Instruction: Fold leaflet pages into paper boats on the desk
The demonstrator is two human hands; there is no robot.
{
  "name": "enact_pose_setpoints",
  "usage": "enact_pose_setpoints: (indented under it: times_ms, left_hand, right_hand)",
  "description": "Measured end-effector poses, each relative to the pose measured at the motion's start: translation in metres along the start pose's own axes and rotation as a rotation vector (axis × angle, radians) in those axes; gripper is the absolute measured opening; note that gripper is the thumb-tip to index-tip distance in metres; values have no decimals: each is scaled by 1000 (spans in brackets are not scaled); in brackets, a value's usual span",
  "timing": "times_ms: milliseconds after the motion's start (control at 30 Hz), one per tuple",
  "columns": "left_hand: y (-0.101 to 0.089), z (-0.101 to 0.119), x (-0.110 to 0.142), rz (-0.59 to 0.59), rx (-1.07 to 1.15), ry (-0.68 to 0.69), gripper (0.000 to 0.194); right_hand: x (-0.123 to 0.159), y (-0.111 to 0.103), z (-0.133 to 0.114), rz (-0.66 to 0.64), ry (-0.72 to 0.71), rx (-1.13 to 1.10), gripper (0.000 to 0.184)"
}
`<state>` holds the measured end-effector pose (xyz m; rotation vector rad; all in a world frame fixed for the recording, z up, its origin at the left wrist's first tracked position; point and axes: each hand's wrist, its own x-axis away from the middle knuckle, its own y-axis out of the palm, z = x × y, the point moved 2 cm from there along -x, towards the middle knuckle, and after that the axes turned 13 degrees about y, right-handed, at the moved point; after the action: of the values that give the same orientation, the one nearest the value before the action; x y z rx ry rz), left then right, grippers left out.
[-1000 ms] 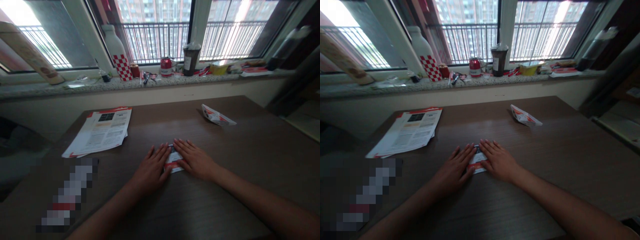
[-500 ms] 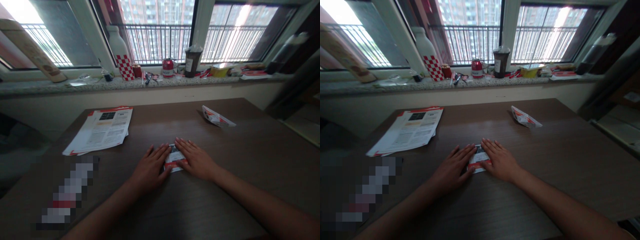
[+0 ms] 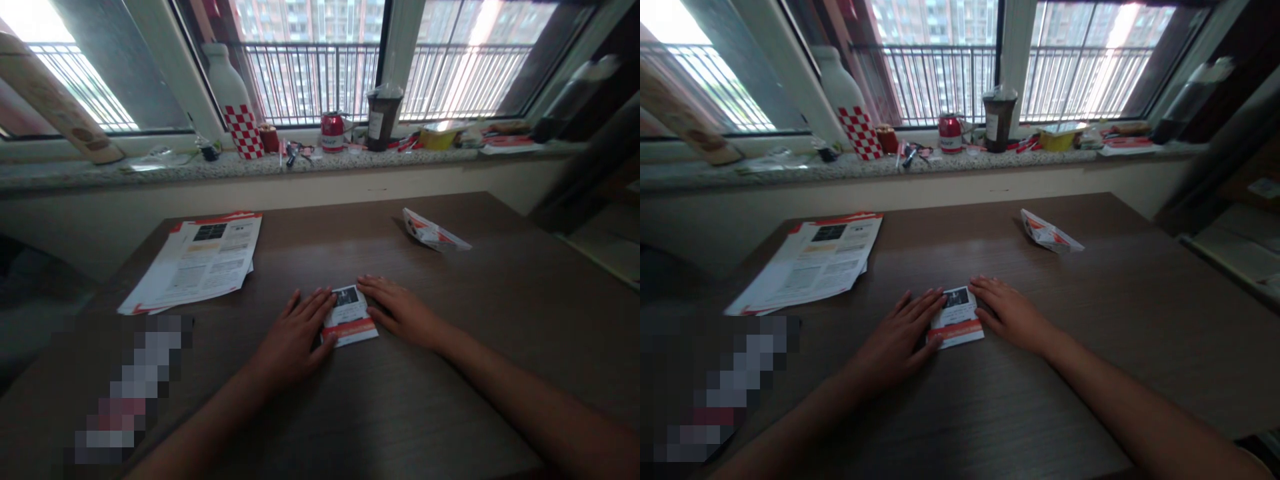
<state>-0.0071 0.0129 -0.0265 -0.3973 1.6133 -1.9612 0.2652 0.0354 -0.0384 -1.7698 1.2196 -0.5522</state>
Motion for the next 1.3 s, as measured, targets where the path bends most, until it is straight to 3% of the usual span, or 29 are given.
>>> enact_pose_setpoints:
  times_ms: [1300]
  left_hand:
    - [-2,-8,3,-28,46,9,58]
  right_hand:
    - [0,1,0,-4,20,-41,51]
